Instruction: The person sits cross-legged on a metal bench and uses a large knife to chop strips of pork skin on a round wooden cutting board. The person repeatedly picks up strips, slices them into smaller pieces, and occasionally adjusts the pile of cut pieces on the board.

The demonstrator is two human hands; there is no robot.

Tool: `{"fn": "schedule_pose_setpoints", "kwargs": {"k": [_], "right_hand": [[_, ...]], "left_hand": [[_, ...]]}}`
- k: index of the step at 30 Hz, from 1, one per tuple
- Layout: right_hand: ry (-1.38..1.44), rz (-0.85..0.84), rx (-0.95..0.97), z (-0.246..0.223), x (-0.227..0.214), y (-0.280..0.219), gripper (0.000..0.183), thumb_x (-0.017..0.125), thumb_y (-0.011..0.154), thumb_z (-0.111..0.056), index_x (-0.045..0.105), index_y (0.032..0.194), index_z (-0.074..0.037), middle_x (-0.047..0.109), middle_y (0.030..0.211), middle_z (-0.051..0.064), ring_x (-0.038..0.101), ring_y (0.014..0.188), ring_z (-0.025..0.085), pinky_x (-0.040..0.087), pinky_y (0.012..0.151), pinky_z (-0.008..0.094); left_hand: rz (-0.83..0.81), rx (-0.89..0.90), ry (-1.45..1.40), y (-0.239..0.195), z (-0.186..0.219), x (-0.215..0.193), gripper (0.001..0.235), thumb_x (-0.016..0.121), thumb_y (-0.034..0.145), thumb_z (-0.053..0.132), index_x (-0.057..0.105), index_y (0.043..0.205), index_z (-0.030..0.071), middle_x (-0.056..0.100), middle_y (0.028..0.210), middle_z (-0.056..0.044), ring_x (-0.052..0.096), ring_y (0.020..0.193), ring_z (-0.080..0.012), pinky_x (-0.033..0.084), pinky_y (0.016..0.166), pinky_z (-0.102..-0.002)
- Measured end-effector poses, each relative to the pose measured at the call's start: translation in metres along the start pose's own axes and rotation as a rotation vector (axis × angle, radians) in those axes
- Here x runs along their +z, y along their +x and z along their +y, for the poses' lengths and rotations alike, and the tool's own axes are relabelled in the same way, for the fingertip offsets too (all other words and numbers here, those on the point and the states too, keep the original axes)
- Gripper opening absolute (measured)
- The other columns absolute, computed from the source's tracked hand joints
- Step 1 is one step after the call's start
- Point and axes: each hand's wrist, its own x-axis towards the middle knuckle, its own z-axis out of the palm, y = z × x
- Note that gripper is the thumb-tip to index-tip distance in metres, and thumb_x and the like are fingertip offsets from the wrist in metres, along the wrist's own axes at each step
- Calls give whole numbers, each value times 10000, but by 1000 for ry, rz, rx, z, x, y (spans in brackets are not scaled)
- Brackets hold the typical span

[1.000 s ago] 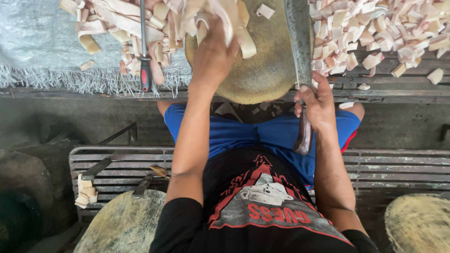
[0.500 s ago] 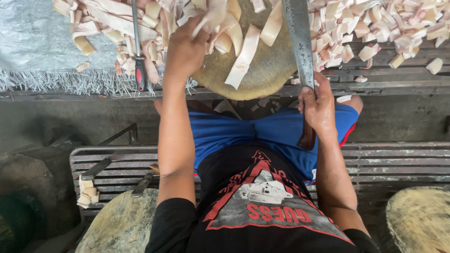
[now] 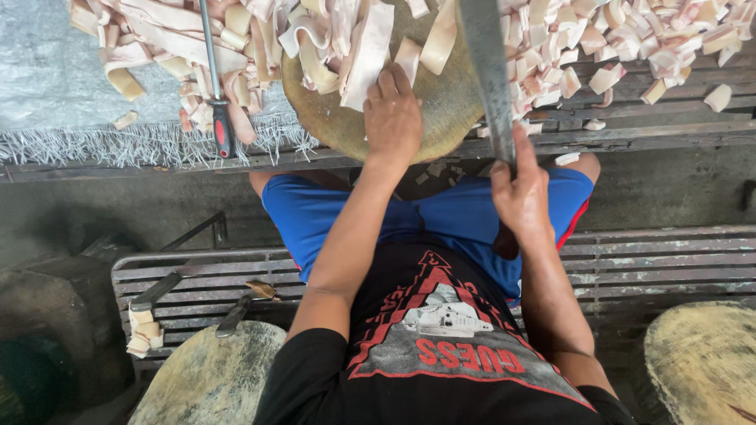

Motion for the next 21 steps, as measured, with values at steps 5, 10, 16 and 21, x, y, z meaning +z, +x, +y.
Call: {"fn": "schedule_pose_setpoints", "kwargs": {"k": [5,10,16,21], "right_hand": [[-117,-116,11,-9,2,-13,619,603,977,-7,438,1571,-62,686,1126,329,682,986,510,566,828,517],[-265,-218,55,-10,1,-13,685,604,931,-11,411,1584,-89,683,963,254,665,781,496,534,714,571],[-359,-263,38,-9,10,-11,660,608,944,-52,426,1576,-107,673,927,222,658,716,475,533,655,573],[-354,-298,47,-16,3,-28,645,608,958,-63,423,1575,-100,667,920,228,653,696,476,539,642,562]], "left_hand": [[-125,-204,-424,4,-1,7,839,697,812,55,228,1488,-114,480,1366,-400,679,971,-505,574,817,-475],[-114,-287,-702,1,-1,20,642,708,806,122,395,1346,-31,728,1051,-258,723,1017,-426,554,911,-474],[-111,-312,-637,4,-7,30,359,709,817,246,622,1061,-2,734,1013,-252,695,1022,-453,532,907,-512],[-208,-401,-856,7,-16,41,265,672,894,232,684,983,-18,743,959,-238,699,955,-466,541,836,-511]]}}
